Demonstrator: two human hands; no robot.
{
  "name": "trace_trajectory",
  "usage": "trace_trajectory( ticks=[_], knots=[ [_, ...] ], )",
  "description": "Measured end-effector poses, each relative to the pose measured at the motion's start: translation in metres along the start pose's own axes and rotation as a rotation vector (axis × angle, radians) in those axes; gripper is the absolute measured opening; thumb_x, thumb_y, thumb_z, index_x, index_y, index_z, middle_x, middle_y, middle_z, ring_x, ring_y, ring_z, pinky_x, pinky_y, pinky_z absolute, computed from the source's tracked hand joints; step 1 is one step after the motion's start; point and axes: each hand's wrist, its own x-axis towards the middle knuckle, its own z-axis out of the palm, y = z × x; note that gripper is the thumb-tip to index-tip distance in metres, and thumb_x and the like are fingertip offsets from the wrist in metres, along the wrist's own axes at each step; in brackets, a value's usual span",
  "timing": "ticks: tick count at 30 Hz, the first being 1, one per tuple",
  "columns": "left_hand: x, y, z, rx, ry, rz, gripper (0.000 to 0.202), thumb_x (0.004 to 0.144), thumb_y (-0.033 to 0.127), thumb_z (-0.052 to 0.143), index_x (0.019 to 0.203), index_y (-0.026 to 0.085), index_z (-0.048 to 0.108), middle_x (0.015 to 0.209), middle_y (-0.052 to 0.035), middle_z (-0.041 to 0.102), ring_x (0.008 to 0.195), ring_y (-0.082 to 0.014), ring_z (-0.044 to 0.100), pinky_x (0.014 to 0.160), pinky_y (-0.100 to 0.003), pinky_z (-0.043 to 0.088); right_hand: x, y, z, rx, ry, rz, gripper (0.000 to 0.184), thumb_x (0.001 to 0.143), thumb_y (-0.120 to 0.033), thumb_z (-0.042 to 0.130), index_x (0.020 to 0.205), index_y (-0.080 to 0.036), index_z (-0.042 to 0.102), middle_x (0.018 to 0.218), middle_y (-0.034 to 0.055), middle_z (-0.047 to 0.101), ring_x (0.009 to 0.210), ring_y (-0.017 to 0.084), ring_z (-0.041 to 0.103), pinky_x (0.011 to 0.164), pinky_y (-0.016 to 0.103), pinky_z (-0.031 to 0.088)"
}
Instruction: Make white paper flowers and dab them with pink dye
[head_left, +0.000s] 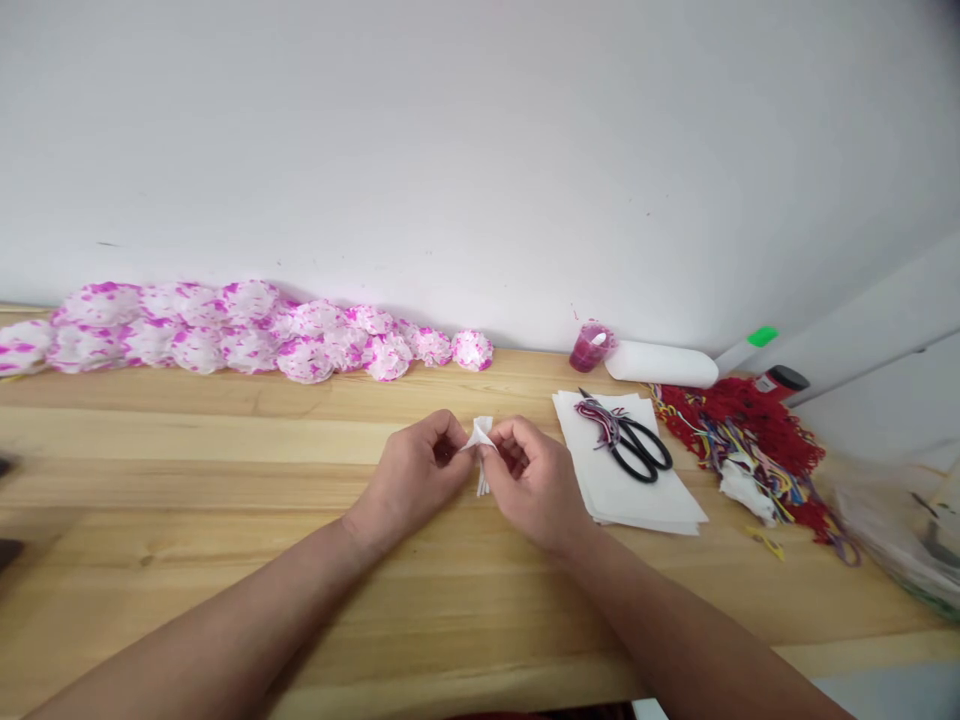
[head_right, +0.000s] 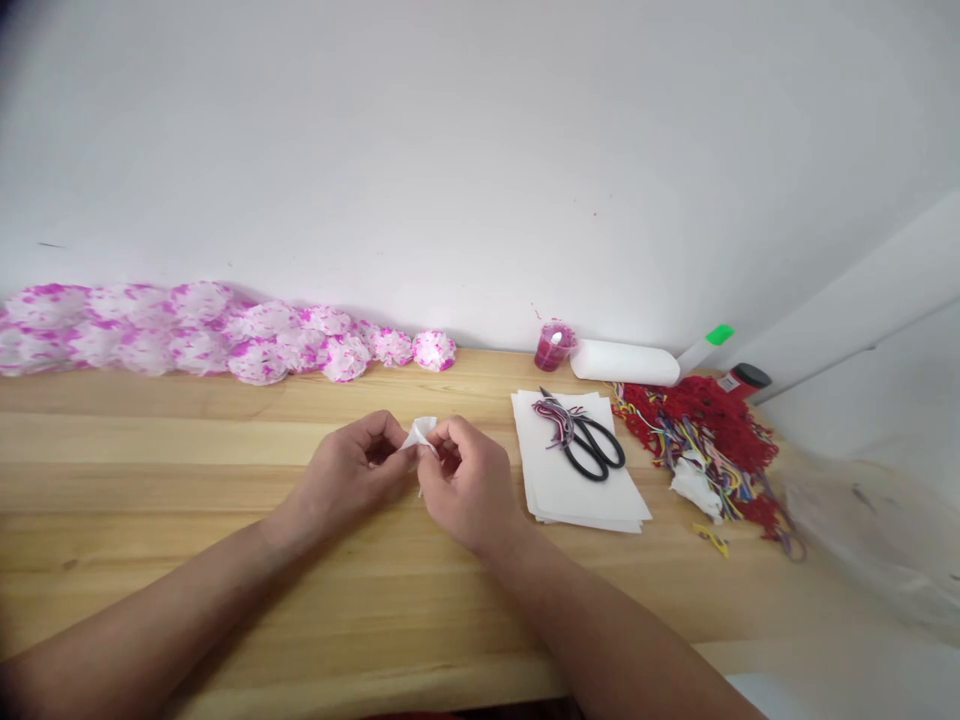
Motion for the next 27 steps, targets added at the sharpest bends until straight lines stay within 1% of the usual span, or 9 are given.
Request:
trace_trajectory(
  ticks=[6, 10, 13, 15, 18, 21, 24, 27],
  knots=[
    [0.0016, -0.0026, 0.0002, -0.135, -0.057, -0.053, 0.02, 0.08, 0.034, 0.064, 0.072, 0.02, 0.052, 0.064, 0.0032, 0.059, 0.056, -0.0105, 0.05, 0.051, -0.021, 0.038, 0.0043, -0.0003, -0.0016, 0.147, -0.033, 0.114, 0.015, 0.085, -0.029, 0.059, 0.074, -0.021, 0.053, 0.063, -0.0038, 0.054, 0.057, 0.011, 0.051, 0.052, 0.022, 0.04],
    [0.0004, 0.0012, -0.0007, -0.146, -0.054, -0.028, 0.019, 0.08, 0.036, 0.065, 0.078, 0.019, 0.056, 0.071, 0.0016, 0.061, 0.063, -0.0124, 0.055, 0.055, -0.022, 0.042, 0.0019, -0.0014, -0.0017, 0.114, -0.025, 0.072, 0.012, 0.084, -0.025, 0.059, 0.075, -0.02, 0.053, 0.062, -0.0042, 0.053, 0.056, 0.011, 0.049, 0.053, 0.022, 0.038],
    [0.0, 0.0043, -0.0017, -0.135, -0.037, -0.05, 0.019, 0.077, 0.035, 0.067, 0.074, 0.019, 0.056, 0.068, 0.0016, 0.061, 0.06, -0.0122, 0.054, 0.053, -0.021, 0.041, 0.0003, -0.0009, -0.0012, 0.107, -0.024, 0.041, 0.011, 0.084, -0.024, 0.059, 0.075, -0.021, 0.053, 0.063, -0.0043, 0.053, 0.056, 0.011, 0.048, 0.053, 0.023, 0.038],
    [0.0009, 0.005, -0.0024, -0.174, -0.041, -0.092, 0.021, 0.076, 0.035, 0.068, 0.071, 0.019, 0.056, 0.064, 0.0019, 0.06, 0.056, -0.0117, 0.052, 0.051, -0.021, 0.04, 0.0004, -0.0002, -0.0011, 0.152, -0.036, 0.05, 0.013, 0.085, -0.025, 0.059, 0.075, -0.021, 0.052, 0.063, -0.0044, 0.052, 0.056, 0.011, 0.048, 0.053, 0.023, 0.038],
    [0.0027, 0.0044, -0.003, -0.258, -0.07, -0.135, 0.02, 0.075, 0.035, 0.068, 0.072, 0.019, 0.056, 0.063, 0.0019, 0.061, 0.055, -0.0114, 0.052, 0.05, -0.021, 0.039, 0.0018, 0.0001, -0.0016, 0.219, -0.049, 0.098, 0.016, 0.087, -0.028, 0.057, 0.075, -0.021, 0.05, 0.063, -0.0048, 0.052, 0.056, 0.011, 0.049, 0.052, 0.022, 0.038],
    [0.0027, 0.0033, -0.0026, -0.234, -0.069, -0.112, 0.019, 0.076, 0.034, 0.068, 0.072, 0.019, 0.057, 0.065, 0.0019, 0.062, 0.057, -0.0113, 0.052, 0.051, -0.021, 0.04, 0.0026, -0.0015, -0.0023, 0.186, -0.052, 0.109, 0.015, 0.086, -0.028, 0.058, 0.075, -0.021, 0.051, 0.063, -0.0051, 0.052, 0.056, 0.011, 0.049, 0.052, 0.022, 0.037],
    [0.0015, 0.0025, -0.0018, -0.152, -0.036, -0.081, 0.018, 0.076, 0.033, 0.068, 0.071, 0.019, 0.057, 0.066, 0.0021, 0.061, 0.059, -0.0112, 0.051, 0.052, -0.021, 0.039, 0.0021, -0.0028, -0.0024, 0.1, -0.035, 0.069, 0.014, 0.084, -0.027, 0.06, 0.075, -0.021, 0.051, 0.062, -0.0055, 0.052, 0.056, 0.01, 0.048, 0.053, 0.022, 0.037],
    [0.0021, 0.0007, -0.0015, -0.198, -0.06, -0.1, 0.019, 0.077, 0.033, 0.067, 0.073, 0.019, 0.056, 0.065, 0.0028, 0.06, 0.057, -0.0107, 0.051, 0.052, -0.021, 0.039, 0.0019, -0.0013, -0.0019, 0.137, -0.03, 0.076, 0.018, 0.085, -0.028, 0.06, 0.073, -0.021, 0.049, 0.061, -0.0054, 0.051, 0.055, 0.01, 0.048, 0.052, 0.022, 0.037]
  ],
)
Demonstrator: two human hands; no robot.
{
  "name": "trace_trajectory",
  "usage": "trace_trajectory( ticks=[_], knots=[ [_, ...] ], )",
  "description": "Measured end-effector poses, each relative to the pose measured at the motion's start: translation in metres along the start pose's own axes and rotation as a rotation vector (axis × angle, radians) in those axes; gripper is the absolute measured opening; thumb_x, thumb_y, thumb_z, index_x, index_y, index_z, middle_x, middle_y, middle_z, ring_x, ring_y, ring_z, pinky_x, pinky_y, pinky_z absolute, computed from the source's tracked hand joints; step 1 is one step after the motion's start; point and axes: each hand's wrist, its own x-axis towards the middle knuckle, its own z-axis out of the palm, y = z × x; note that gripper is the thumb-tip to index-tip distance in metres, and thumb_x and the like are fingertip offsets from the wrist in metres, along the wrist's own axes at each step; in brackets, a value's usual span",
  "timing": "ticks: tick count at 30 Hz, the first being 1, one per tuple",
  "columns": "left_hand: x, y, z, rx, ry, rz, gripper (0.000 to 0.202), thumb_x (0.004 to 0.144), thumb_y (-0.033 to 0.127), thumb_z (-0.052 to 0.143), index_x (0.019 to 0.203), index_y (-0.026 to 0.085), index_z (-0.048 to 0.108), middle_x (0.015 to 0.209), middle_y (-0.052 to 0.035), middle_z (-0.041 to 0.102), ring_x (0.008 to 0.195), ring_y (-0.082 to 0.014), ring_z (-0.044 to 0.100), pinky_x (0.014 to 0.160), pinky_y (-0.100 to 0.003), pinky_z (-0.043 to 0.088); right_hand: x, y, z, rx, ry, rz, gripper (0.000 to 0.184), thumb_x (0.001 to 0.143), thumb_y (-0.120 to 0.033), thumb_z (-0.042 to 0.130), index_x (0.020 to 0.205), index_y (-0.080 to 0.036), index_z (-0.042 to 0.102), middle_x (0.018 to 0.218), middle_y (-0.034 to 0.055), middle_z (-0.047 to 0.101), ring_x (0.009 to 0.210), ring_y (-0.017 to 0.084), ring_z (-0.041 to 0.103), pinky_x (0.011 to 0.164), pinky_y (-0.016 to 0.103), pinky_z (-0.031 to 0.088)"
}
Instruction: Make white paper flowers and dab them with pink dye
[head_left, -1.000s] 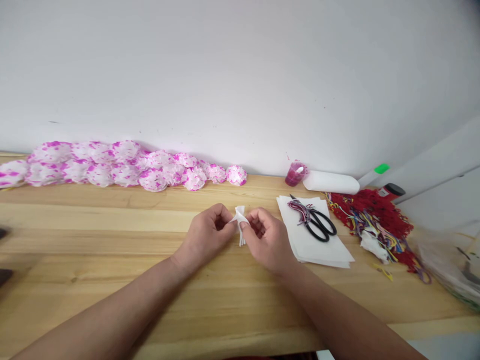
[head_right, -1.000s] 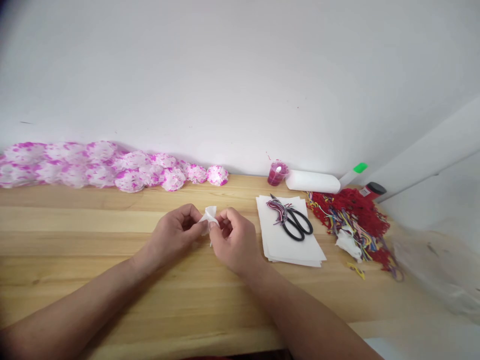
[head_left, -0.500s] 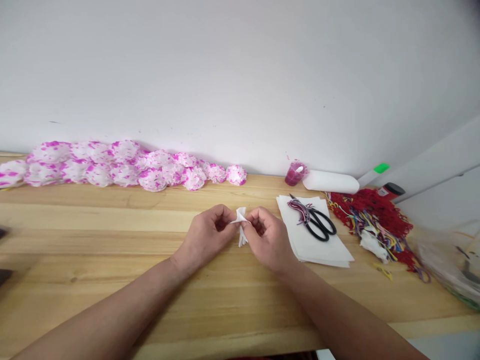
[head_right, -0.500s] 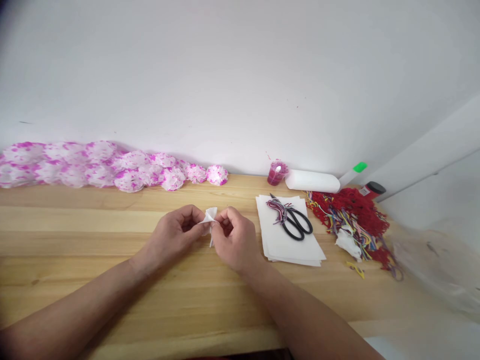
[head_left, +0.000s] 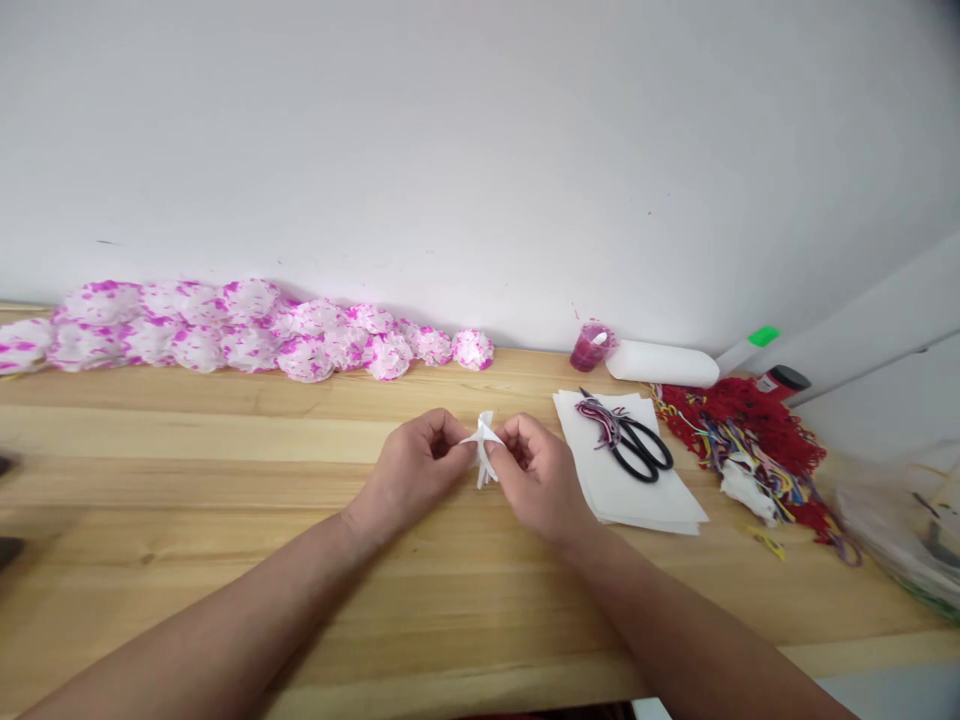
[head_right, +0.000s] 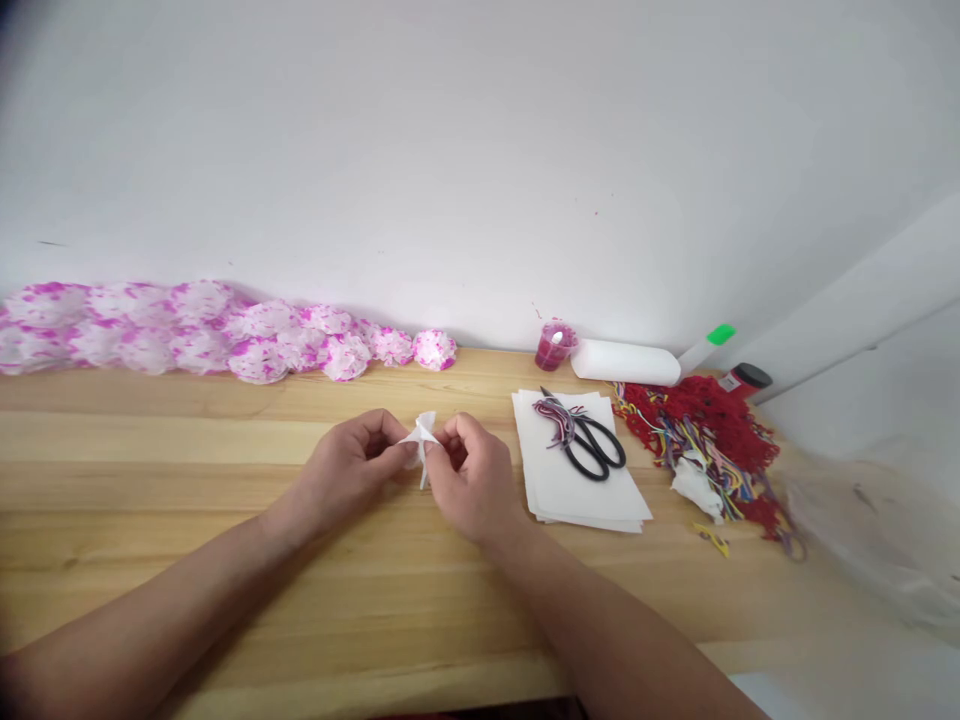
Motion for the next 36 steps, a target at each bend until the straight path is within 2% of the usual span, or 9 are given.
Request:
trace_trajectory(
  ticks=[5, 10, 13, 18, 23, 30, 33, 36],
  knots=[
    [0.0028, -0.001, -0.0002, -0.116, -0.039, -0.043, 0.024, 0.077, 0.037, 0.068, 0.072, 0.019, 0.053, 0.062, 0.0039, 0.058, 0.051, -0.0093, 0.048, 0.05, -0.021, 0.037, 0.0012, 0.0037, -0.0001, 0.109, -0.02, 0.061, 0.019, 0.088, -0.033, 0.058, 0.076, -0.02, 0.051, 0.065, -0.0037, 0.055, 0.059, 0.011, 0.051, 0.053, 0.022, 0.04],
    [0.0002, 0.0039, 0.0007, -0.065, -0.024, 0.004, 0.025, 0.075, 0.038, 0.071, 0.075, 0.018, 0.056, 0.067, 0.0022, 0.061, 0.06, -0.0117, 0.054, 0.054, -0.021, 0.04, -0.0008, 0.0017, -0.0008, 0.028, -0.01, -0.022, 0.017, 0.088, -0.029, 0.057, 0.074, -0.021, 0.05, 0.061, -0.0054, 0.049, 0.055, 0.01, 0.045, 0.051, 0.022, 0.035],
    [0.0, 0.0043, 0.0002, -0.027, 0.004, -0.008, 0.025, 0.074, 0.038, 0.07, 0.07, 0.019, 0.054, 0.062, 0.0029, 0.059, 0.055, -0.0113, 0.051, 0.051, -0.021, 0.038, -0.0013, 0.0016, -0.001, 0.016, -0.01, -0.038, 0.019, 0.088, -0.028, 0.057, 0.072, -0.021, 0.048, 0.06, -0.006, 0.047, 0.054, 0.01, 0.043, 0.05, 0.022, 0.034],
    [0.0007, 0.0017, -0.0008, -0.014, 0.015, -0.012, 0.022, 0.076, 0.036, 0.067, 0.07, 0.02, 0.053, 0.06, 0.0034, 0.059, 0.052, -0.011, 0.051, 0.05, -0.021, 0.037, -0.0012, 0.0009, 0.0, 0.009, -0.011, -0.002, 0.017, 0.087, -0.028, 0.057, 0.074, -0.021, 0.049, 0.061, -0.0058, 0.049, 0.054, 0.01, 0.046, 0.05, 0.022, 0.035],
    [-0.0009, 0.0005, 0.0, 0.082, 0.028, 0.024, 0.019, 0.078, 0.033, 0.065, 0.071, 0.02, 0.054, 0.061, 0.0036, 0.058, 0.054, -0.0105, 0.049, 0.049, -0.02, 0.036, -0.0012, -0.0004, 0.0008, -0.088, 0.035, -0.06, 0.015, 0.084, -0.026, 0.06, 0.073, -0.021, 0.05, 0.061, -0.0057, 0.051, 0.054, 0.01, 0.046, 0.052, 0.022, 0.037],
    [0.0015, 0.0014, 0.0006, -0.068, -0.017, -0.024, 0.022, 0.075, 0.035, 0.068, 0.072, 0.02, 0.052, 0.063, 0.0032, 0.061, 0.053, -0.0109, 0.052, 0.051, -0.022, 0.04, 0.0017, 0.003, -0.0003, 0.069, -0.006, 0.066, 0.018, 0.084, -0.03, 0.06, 0.072, -0.021, 0.051, 0.062, -0.0043, 0.054, 0.057, 0.011, 0.05, 0.052, 0.023, 0.039],
    [-0.0003, 0.0031, 0.0013, -0.058, -0.008, 0.027, 0.02, 0.076, 0.036, 0.068, 0.079, 0.019, 0.058, 0.071, 0.0014, 0.065, 0.062, -0.013, 0.058, 0.057, -0.023, 0.044, 0.0007, 0.0019, 0.0004, 0.061, -0.004, 0.039, 0.018, 0.084, -0.029, 0.06, 0.072, -0.021, 0.049, 0.061, -0.0047, 0.053, 0.056, 0.011, 0.05, 0.052, 0.023, 0.038],
    [-0.002, 0.004, 0.0008, -0.009, -0.002, 0.037, 0.019, 0.078, 0.035, 0.068, 0.077, 0.019, 0.058, 0.069, 0.0021, 0.062, 0.061, -0.0119, 0.055, 0.056, -0.022, 0.042, -0.0005, 0.0015, 0.0008, 0.032, -0.006, 0.006, 0.018, 0.084, -0.026, 0.06, 0.071, -0.021, 0.048, 0.061, -0.005, 0.052, 0.055, 0.011, 0.048, 0.052, 0.023, 0.037]
  ],
)
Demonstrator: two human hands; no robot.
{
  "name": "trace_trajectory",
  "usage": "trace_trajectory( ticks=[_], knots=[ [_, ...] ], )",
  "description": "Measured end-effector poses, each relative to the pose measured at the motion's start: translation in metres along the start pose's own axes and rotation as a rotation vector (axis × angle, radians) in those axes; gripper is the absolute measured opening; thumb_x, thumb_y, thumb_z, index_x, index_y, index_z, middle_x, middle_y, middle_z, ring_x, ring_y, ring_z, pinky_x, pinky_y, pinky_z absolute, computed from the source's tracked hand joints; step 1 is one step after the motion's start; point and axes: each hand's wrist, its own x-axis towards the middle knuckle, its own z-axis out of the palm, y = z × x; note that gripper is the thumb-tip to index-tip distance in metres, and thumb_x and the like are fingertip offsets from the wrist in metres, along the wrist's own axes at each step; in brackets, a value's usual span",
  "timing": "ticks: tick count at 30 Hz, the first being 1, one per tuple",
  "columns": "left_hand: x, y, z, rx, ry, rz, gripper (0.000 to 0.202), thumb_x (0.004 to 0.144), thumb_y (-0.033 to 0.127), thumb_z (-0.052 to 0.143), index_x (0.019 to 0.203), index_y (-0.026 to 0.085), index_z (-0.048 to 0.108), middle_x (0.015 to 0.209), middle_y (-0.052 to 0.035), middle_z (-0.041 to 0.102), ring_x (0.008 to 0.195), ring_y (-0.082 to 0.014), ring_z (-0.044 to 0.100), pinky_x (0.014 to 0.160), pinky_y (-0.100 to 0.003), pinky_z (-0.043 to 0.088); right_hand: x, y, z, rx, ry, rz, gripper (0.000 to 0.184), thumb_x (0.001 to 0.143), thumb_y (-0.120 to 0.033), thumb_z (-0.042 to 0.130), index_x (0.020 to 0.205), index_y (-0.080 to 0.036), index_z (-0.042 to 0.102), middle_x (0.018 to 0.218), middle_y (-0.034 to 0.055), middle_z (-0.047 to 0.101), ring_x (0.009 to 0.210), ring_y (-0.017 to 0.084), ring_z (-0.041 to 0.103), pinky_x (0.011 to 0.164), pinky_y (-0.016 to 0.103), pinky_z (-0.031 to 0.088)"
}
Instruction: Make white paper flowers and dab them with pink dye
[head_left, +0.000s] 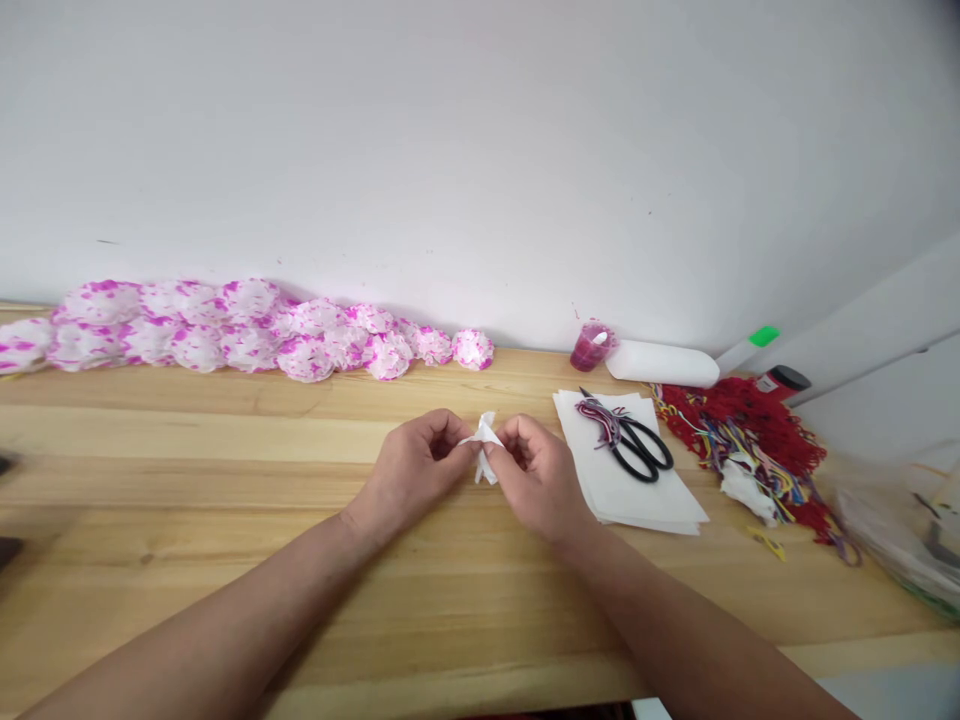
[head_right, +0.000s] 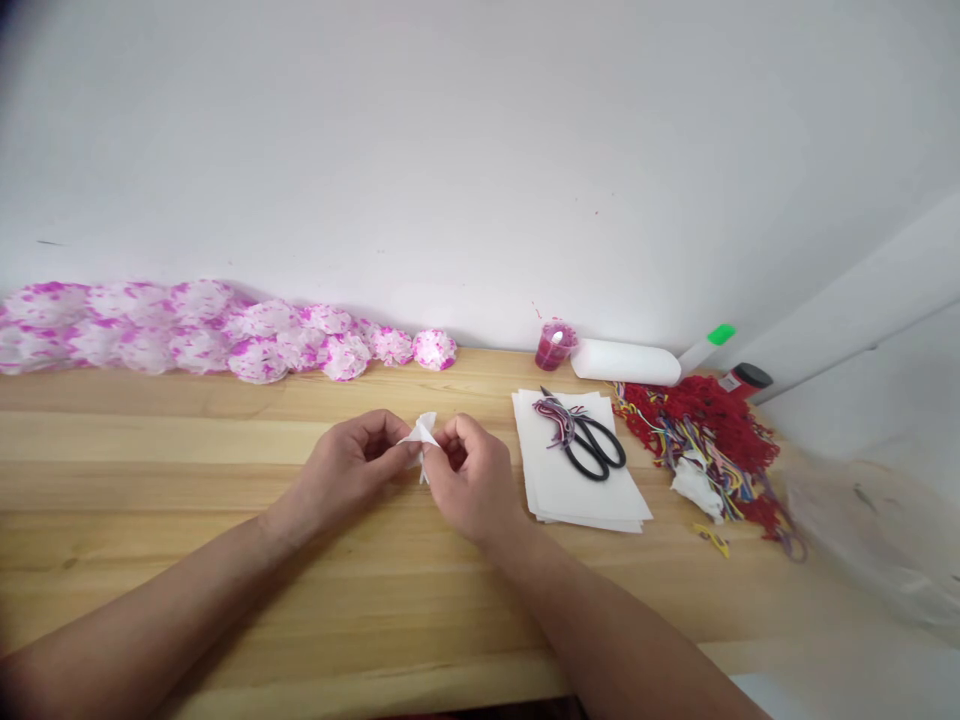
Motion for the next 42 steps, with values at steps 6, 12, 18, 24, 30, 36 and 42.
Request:
trace_trajectory(
  ticks=[6, 12, 18, 24, 30, 36, 42],
  knots=[
    [0.002, -0.003, -0.003, -0.078, -0.041, -0.076, 0.023, 0.08, 0.036, 0.066, 0.072, 0.019, 0.053, 0.063, 0.0041, 0.058, 0.055, -0.0093, 0.048, 0.051, -0.021, 0.037, -0.001, 0.002, -0.001, 0.026, -0.02, 0.017, 0.019, 0.087, -0.027, 0.057, 0.071, -0.022, 0.047, 0.061, -0.0051, 0.051, 0.056, 0.011, 0.047, 0.051, 0.023, 0.036],
    [0.002, -0.003, -0.002, 0.008, -0.03, -0.053, 0.023, 0.08, 0.036, 0.067, 0.073, 0.019, 0.053, 0.063, 0.0043, 0.056, 0.056, -0.0097, 0.047, 0.052, -0.021, 0.036, -0.002, -0.003, 0.0, -0.094, 0.027, -0.036, 0.015, 0.084, -0.027, 0.06, 0.075, -0.021, 0.051, 0.062, -0.0052, 0.051, 0.055, 0.01, 0.046, 0.052, 0.023, 0.036],
    [0.003, -0.007, -0.002, -0.11, -0.082, -0.086, 0.026, 0.082, 0.038, 0.065, 0.073, 0.019, 0.05, 0.062, 0.0049, 0.055, 0.054, -0.0087, 0.045, 0.051, -0.02, 0.034, 0.001, 0.003, -0.001, 0.057, -0.009, 0.064, 0.02, 0.086, -0.03, 0.059, 0.072, -0.021, 0.049, 0.062, -0.0046, 0.052, 0.057, 0.011, 0.048, 0.053, 0.023, 0.037],
    [0.001, -0.002, -0.002, -0.073, -0.092, -0.012, 0.022, 0.081, 0.037, 0.068, 0.086, 0.018, 0.058, 0.077, 0.0013, 0.063, 0.067, -0.0121, 0.056, 0.061, -0.023, 0.043, 0.0, 0.002, -0.001, 0.028, -0.003, 0.037, 0.019, 0.086, -0.027, 0.058, 0.071, -0.021, 0.049, 0.06, -0.0052, 0.052, 0.055, 0.01, 0.047, 0.051, 0.023, 0.036],
    [0.002, -0.001, -0.003, -0.049, -0.04, -0.049, 0.025, 0.08, 0.039, 0.068, 0.075, 0.017, 0.058, 0.067, 0.0013, 0.059, 0.059, -0.0107, 0.05, 0.053, -0.022, 0.039, -0.002, 0.002, 0.0, 0.016, -0.02, -0.004, 0.022, 0.087, -0.027, 0.058, 0.07, -0.021, 0.046, 0.059, -0.0062, 0.048, 0.053, 0.009, 0.042, 0.049, 0.023, 0.032],
    [0.005, -0.004, -0.006, -0.098, -0.085, -0.024, 0.025, 0.082, 0.04, 0.068, 0.08, 0.016, 0.06, 0.068, 0.0018, 0.06, 0.057, -0.0095, 0.048, 0.052, -0.02, 0.037, 0.004, -0.002, -0.006, 0.153, -0.005, 0.045, 0.021, 0.087, -0.035, 0.062, 0.076, -0.02, 0.053, 0.065, -0.0042, 0.054, 0.059, 0.01, 0.05, 0.054, 0.023, 0.04],
    [0.006, -0.01, -0.007, -0.16, -0.177, -0.017, 0.024, 0.084, 0.039, 0.067, 0.087, 0.016, 0.062, 0.074, -0.0003, 0.065, 0.061, -0.0103, 0.052, 0.054, -0.02, 0.038, 0.012, -0.001, -0.008, 0.4, -0.076, 0.217, 0.026, 0.079, -0.041, 0.07, 0.087, -0.018, 0.061, 0.07, -0.0021, 0.061, 0.057, 0.01, 0.054, 0.05, 0.022, 0.042]
  ],
)
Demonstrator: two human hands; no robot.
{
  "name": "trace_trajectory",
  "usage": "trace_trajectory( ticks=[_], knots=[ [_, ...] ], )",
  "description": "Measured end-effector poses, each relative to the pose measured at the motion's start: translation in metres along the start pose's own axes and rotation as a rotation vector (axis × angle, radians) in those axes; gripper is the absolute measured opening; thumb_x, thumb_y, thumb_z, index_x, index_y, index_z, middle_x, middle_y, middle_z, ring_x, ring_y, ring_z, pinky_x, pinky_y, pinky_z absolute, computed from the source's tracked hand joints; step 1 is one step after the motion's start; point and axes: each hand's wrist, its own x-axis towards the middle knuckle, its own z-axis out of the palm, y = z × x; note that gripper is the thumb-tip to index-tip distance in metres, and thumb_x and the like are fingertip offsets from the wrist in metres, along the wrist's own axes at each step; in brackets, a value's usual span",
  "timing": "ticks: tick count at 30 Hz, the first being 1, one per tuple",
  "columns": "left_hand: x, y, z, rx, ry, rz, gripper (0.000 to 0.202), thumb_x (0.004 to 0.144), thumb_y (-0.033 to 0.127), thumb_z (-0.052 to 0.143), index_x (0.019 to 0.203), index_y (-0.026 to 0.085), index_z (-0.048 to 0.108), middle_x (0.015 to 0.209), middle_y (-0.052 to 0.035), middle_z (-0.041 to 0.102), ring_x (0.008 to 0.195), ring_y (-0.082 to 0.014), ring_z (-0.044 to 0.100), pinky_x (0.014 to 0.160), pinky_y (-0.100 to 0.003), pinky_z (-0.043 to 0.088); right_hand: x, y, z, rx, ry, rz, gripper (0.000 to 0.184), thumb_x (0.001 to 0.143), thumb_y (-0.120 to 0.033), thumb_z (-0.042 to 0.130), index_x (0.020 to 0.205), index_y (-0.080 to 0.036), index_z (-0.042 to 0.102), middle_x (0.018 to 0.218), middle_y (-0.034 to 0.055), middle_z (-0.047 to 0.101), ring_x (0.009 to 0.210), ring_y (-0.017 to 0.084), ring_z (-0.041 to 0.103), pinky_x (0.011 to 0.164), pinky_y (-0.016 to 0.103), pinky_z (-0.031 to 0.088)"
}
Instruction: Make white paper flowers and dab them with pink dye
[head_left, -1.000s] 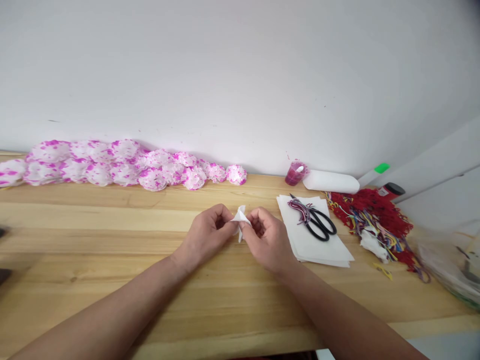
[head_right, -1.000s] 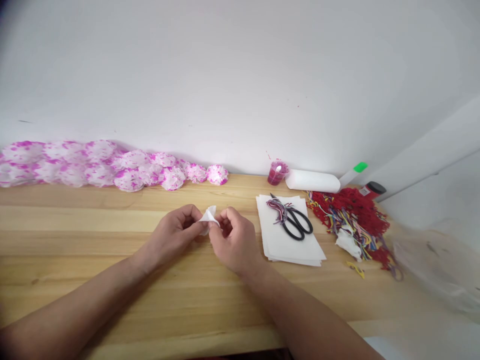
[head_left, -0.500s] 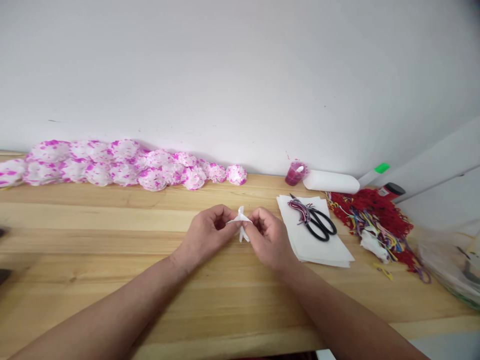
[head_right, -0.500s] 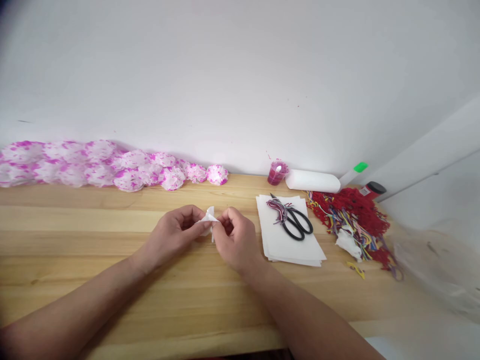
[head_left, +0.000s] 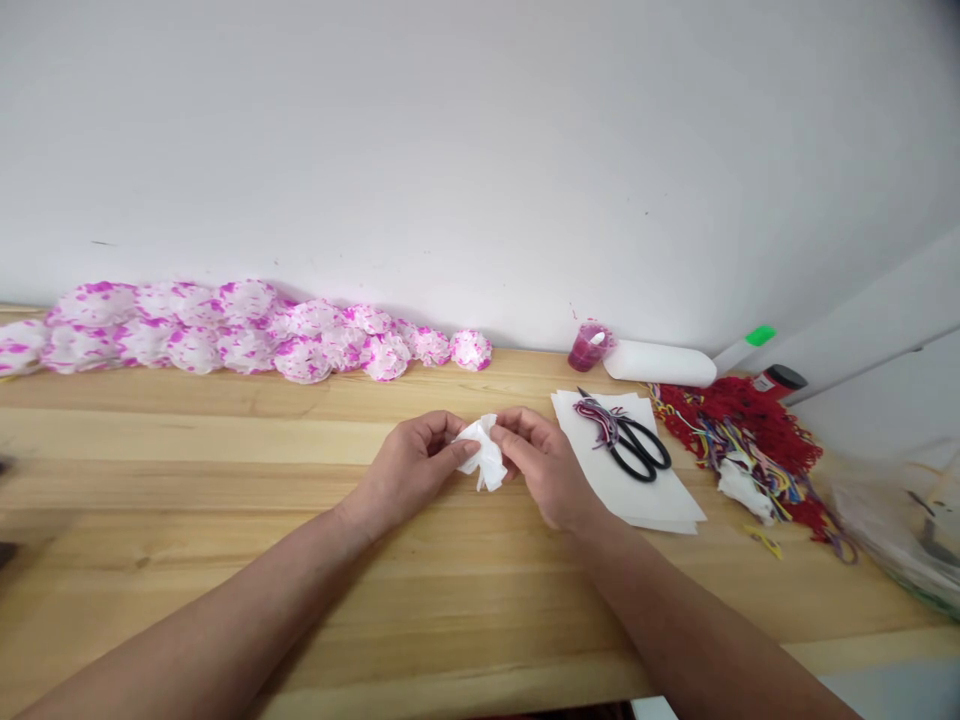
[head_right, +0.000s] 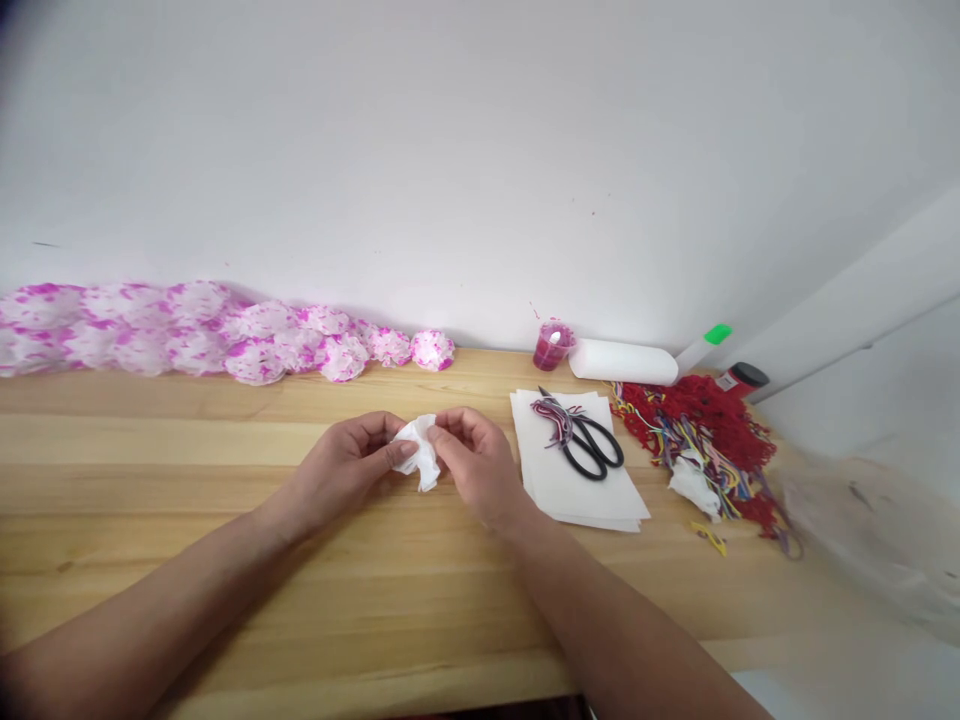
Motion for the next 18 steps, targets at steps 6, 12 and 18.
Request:
trace_trajectory(
  ticks=[6, 12, 18],
  knots=[
    [0.0011, 0.0019, 0.0011, -0.043, 0.041, 0.003, 0.025, 0.083, 0.04, 0.069, 0.086, 0.016, 0.062, 0.076, 0.0, 0.066, 0.064, -0.0098, 0.054, 0.059, -0.02, 0.04, 0.0015, 0.0058, 0.0006, 0.087, 0.015, 0.088, 0.027, 0.074, -0.039, 0.073, 0.071, -0.018, 0.056, 0.059, -0.0034, 0.06, 0.051, 0.008, 0.052, 0.046, 0.019, 0.039],
    [0.0016, 0.0022, 0.001, -0.061, 0.061, -0.004, 0.028, 0.082, 0.042, 0.07, 0.084, 0.016, 0.06, 0.076, -0.0009, 0.066, 0.066, -0.0112, 0.055, 0.062, -0.022, 0.042, 0.0054, 0.008, -0.0028, 0.156, 0.071, 0.194, 0.028, 0.072, -0.041, 0.074, 0.074, -0.018, 0.058, 0.066, -0.0014, 0.061, 0.051, 0.009, 0.052, 0.043, 0.019, 0.037],
    [-0.0005, 0.0041, 0.0031, 0.075, 0.137, 0.015, 0.029, 0.081, 0.044, 0.068, 0.084, 0.016, 0.061, 0.073, -0.0011, 0.064, 0.063, -0.0125, 0.054, 0.058, -0.023, 0.041, 0.0002, 0.0004, -0.0068, -0.072, 0.122, -0.144, 0.028, 0.085, -0.045, 0.065, 0.077, -0.02, 0.056, 0.07, -0.0032, 0.057, 0.056, 0.009, 0.049, 0.052, 0.022, 0.04]
  ],
)
